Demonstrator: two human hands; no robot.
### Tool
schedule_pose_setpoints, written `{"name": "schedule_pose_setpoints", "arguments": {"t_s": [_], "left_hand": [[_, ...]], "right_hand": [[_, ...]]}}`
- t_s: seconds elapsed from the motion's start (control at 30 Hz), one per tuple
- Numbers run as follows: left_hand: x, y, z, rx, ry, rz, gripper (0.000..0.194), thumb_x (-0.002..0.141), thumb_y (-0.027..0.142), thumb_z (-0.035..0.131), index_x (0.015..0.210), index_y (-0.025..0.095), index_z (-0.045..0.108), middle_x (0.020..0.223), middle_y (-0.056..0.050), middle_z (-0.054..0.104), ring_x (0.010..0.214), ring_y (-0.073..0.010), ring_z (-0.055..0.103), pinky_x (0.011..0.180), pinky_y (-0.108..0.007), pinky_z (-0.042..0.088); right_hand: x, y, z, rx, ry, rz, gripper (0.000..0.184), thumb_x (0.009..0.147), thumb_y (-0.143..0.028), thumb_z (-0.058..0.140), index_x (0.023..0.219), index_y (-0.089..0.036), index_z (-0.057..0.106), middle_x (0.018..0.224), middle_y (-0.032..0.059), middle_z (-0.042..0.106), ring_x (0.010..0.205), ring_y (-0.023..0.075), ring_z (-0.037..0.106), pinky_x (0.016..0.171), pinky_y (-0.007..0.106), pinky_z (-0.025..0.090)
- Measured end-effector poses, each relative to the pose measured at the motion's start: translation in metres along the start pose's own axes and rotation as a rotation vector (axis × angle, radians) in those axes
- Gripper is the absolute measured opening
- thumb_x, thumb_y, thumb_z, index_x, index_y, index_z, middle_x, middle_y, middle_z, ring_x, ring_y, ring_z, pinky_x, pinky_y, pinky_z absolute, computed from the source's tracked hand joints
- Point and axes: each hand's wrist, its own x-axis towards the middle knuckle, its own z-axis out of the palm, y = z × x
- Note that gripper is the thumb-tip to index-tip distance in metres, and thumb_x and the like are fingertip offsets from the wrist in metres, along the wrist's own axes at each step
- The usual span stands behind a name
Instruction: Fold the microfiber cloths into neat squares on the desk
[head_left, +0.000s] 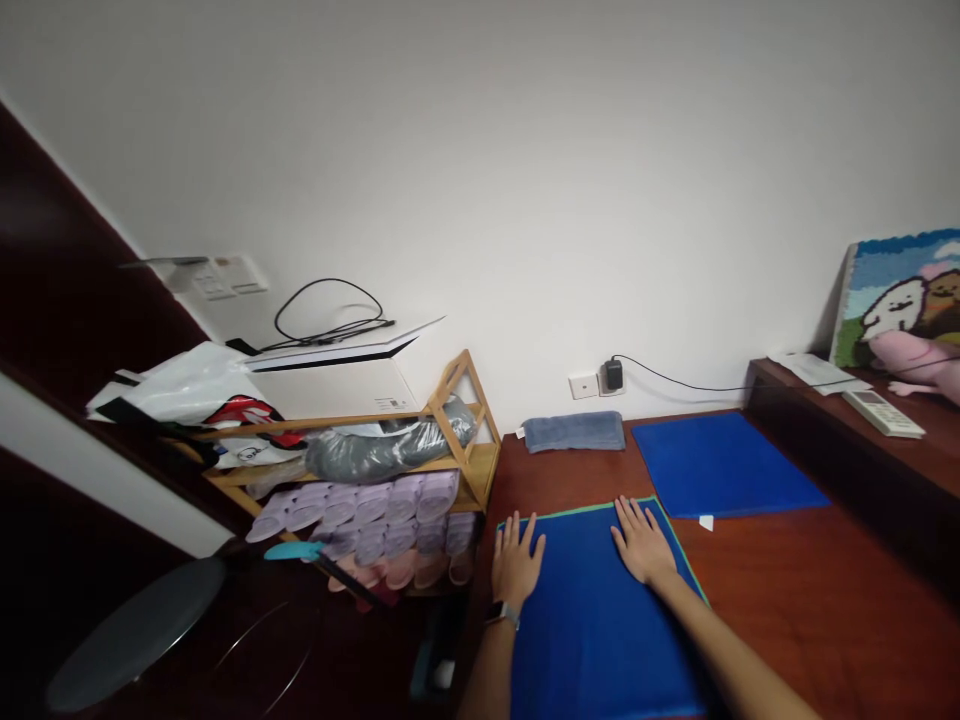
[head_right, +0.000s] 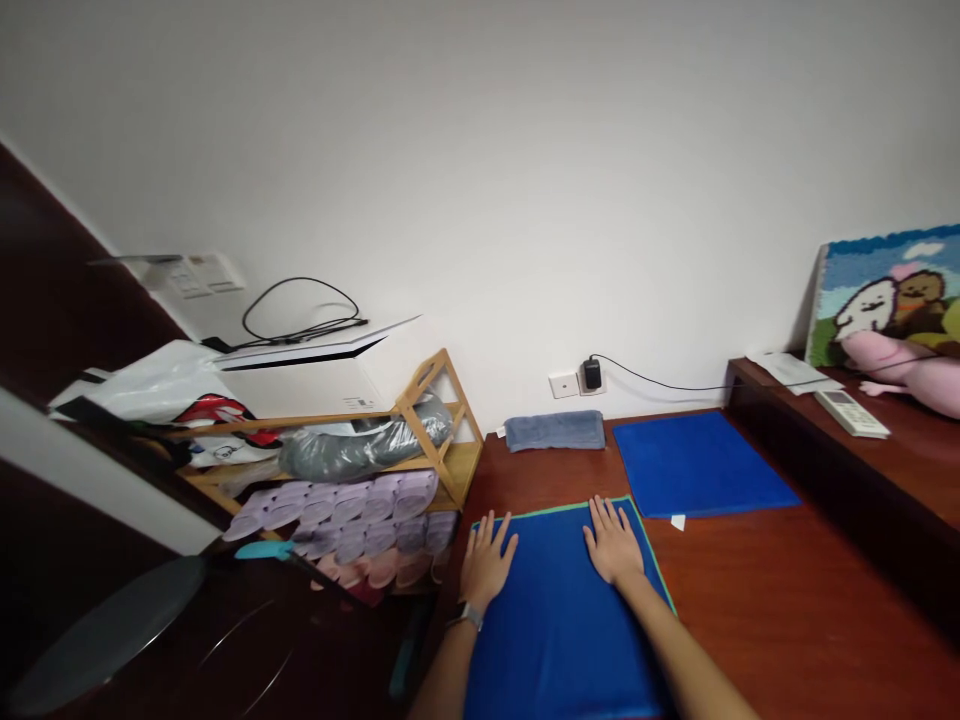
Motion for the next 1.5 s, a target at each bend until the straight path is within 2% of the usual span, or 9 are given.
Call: {"name": "schedule_pose_setpoints", "arguments": {"t_s": [0.13, 0.33, 0.53, 0.63, 0.7, 0.87, 1.03, 1.33, 1.5], "left_hand": [[0.007, -0.024, 0.002, 0.026, 0.000, 0.015, 0.056, 0.107, 0.047, 0.041, 0.160, 0.030, 0.044, 0.169, -0.008, 0.039, 0.156, -0.0285, 0.035, 0.127, -0.049, 0.031], [-0.007, -0.022, -0.014, 0.018, -0.005, -0.042, 0.056, 0.107, 0.038, 0.037, 0.160, 0.023, 0.043, 0.168, -0.012, 0.038, 0.155, -0.0310, 0.037, 0.125, -0.051, 0.036], [-0.084, 0.036, -0.023, -0.088, 0.096, 0.275, 0.055, 0.109, 0.035, 0.035, 0.164, 0.033, 0.035, 0.173, -0.003, 0.030, 0.159, -0.0260, 0.030, 0.128, -0.052, 0.031], [-0.110, 0.070, -0.021, -0.121, 0.005, 0.255, 0.055, 0.108, 0.045, 0.039, 0.162, 0.036, 0.037, 0.171, -0.003, 0.033, 0.157, -0.0279, 0.032, 0.127, -0.054, 0.033], [-0.118, 0.077, -0.025, -0.108, -0.059, 0.204, 0.056, 0.107, 0.049, 0.041, 0.161, 0.036, 0.039, 0.170, -0.003, 0.034, 0.157, -0.0290, 0.033, 0.128, -0.054, 0.031], [-0.135, 0.034, -0.043, -0.016, -0.123, 0.070, 0.060, 0.106, 0.049, 0.040, 0.163, 0.030, 0.038, 0.171, -0.006, 0.030, 0.158, -0.0298, 0.028, 0.129, -0.054, 0.027], [-0.163, -0.003, -0.050, 0.031, -0.142, 0.057, 0.060, 0.108, 0.048, 0.035, 0.164, 0.025, 0.035, 0.172, -0.007, 0.026, 0.159, -0.0281, 0.025, 0.130, -0.051, 0.026], [-0.190, 0.005, -0.037, 0.053, -0.042, 0.003, 0.058, 0.107, 0.043, 0.036, 0.162, 0.026, 0.041, 0.169, -0.008, 0.035, 0.157, -0.0292, 0.033, 0.126, -0.052, 0.034], [-0.220, 0.013, -0.022, 0.060, 0.056, -0.067, 0.057, 0.105, 0.042, 0.038, 0.159, 0.025, 0.047, 0.165, -0.008, 0.046, 0.153, -0.0315, 0.041, 0.123, -0.051, 0.040]], "right_hand": [[0.009, 0.000, 0.002, 0.000, -0.003, -0.011, 0.071, 0.104, -0.052, 0.022, 0.166, -0.016, 0.028, 0.171, 0.0054, 0.025, 0.161, 0.0262, 0.021, 0.131, 0.049, 0.019], [0.008, -0.006, -0.011, 0.026, -0.003, -0.040, 0.068, 0.105, -0.047, 0.024, 0.164, -0.016, 0.035, 0.170, 0.0068, 0.030, 0.159, 0.0274, 0.026, 0.130, 0.050, 0.022], [-0.075, -0.009, 0.000, 0.047, 0.203, 0.051, 0.067, 0.106, -0.046, 0.019, 0.164, -0.015, 0.034, 0.172, 0.0064, 0.027, 0.161, 0.0261, 0.021, 0.131, 0.047, 0.018], [-0.114, -0.009, 0.008, 0.040, 0.133, 0.096, 0.069, 0.105, -0.049, 0.024, 0.164, -0.015, 0.034, 0.170, 0.0070, 0.030, 0.160, 0.0272, 0.024, 0.131, 0.049, 0.020], [-0.126, -0.008, 0.005, 0.035, 0.066, 0.092, 0.070, 0.104, -0.052, 0.026, 0.164, -0.016, 0.035, 0.170, 0.0061, 0.031, 0.160, 0.0266, 0.025, 0.131, 0.049, 0.020], [-0.136, 0.008, -0.013, 0.004, 0.032, 0.102, 0.070, 0.104, -0.052, 0.024, 0.164, -0.016, 0.034, 0.170, 0.0058, 0.029, 0.160, 0.0254, 0.025, 0.131, 0.049, 0.018], [-0.144, 0.022, -0.010, -0.037, 0.063, 0.175, 0.072, 0.104, -0.048, 0.022, 0.162, -0.011, 0.037, 0.169, 0.0108, 0.030, 0.159, 0.0285, 0.027, 0.130, 0.050, 0.021], [-0.136, 0.031, -0.010, 0.020, 0.054, 0.053, 0.071, 0.103, -0.049, 0.024, 0.162, -0.011, 0.040, 0.169, 0.0126, 0.032, 0.159, 0.0278, 0.028, 0.130, 0.050, 0.022], [-0.099, 0.044, -0.028, 0.036, -0.056, -0.122, 0.070, 0.103, -0.049, 0.024, 0.163, -0.016, 0.036, 0.171, 0.0094, 0.031, 0.160, 0.0231, 0.025, 0.130, 0.046, 0.019]]}}
